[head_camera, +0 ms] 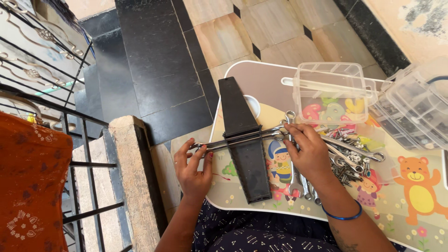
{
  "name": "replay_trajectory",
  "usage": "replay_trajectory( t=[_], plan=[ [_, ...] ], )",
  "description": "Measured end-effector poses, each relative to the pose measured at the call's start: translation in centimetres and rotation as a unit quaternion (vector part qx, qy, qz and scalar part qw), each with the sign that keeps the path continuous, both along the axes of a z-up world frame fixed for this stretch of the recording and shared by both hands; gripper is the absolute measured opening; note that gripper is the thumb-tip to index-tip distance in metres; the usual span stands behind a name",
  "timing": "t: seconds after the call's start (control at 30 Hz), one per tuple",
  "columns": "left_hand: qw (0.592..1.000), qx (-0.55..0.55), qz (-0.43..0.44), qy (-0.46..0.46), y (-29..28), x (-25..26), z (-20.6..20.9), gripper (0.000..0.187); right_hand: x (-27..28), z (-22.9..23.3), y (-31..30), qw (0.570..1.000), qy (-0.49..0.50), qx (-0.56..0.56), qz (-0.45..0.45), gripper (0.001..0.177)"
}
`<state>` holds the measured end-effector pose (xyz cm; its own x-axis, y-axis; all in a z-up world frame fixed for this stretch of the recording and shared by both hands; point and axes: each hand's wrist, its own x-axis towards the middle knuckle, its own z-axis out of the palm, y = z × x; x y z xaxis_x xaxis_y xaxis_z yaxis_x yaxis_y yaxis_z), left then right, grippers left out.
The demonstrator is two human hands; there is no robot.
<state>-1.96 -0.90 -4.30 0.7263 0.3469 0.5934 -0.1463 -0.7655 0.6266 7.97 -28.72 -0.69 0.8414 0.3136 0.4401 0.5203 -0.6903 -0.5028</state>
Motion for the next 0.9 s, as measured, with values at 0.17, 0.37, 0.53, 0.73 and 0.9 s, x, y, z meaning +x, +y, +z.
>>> replay_trajectory(
  t=[0.17, 0.37, 0.53, 0.73, 0.9],
  plan=[
    [0.995, 0.086, 0.052, 0.019, -0.2, -0.1, -0.1, 0.029, -0.1, 0.9, -0.6, 1.0, 0.009, 0.024, 0.003, 0.041],
    [0.989, 0.129, 0.066, 0.015, -0.1, -0.4, -0.4, 0.035, -0.9, 3.2, -4.6, 0.996, 0.042, 0.065, -0.05, 0.036],
    [0.987, 0.156, 0.034, 0.007, -1.0, -0.8, 0.9, 0.035, -3.0, 4.1, -10.9, 0.981, 0.047, 0.138, -0.128, 0.034],
    [0.987, 0.128, -0.095, 0.006, -6.6, -1.2, 4.3, 0.032, -6.9, 2.7, -18.0, 0.965, 0.035, 0.136, -0.221, 0.035],
    [0.949, 0.105, -0.295, 0.027, -11.7, 0.1, 6.8, 0.029, -8.7, 0.0, -20.7, 0.953, 0.065, 0.164, -0.245, 0.034]
  ],
)
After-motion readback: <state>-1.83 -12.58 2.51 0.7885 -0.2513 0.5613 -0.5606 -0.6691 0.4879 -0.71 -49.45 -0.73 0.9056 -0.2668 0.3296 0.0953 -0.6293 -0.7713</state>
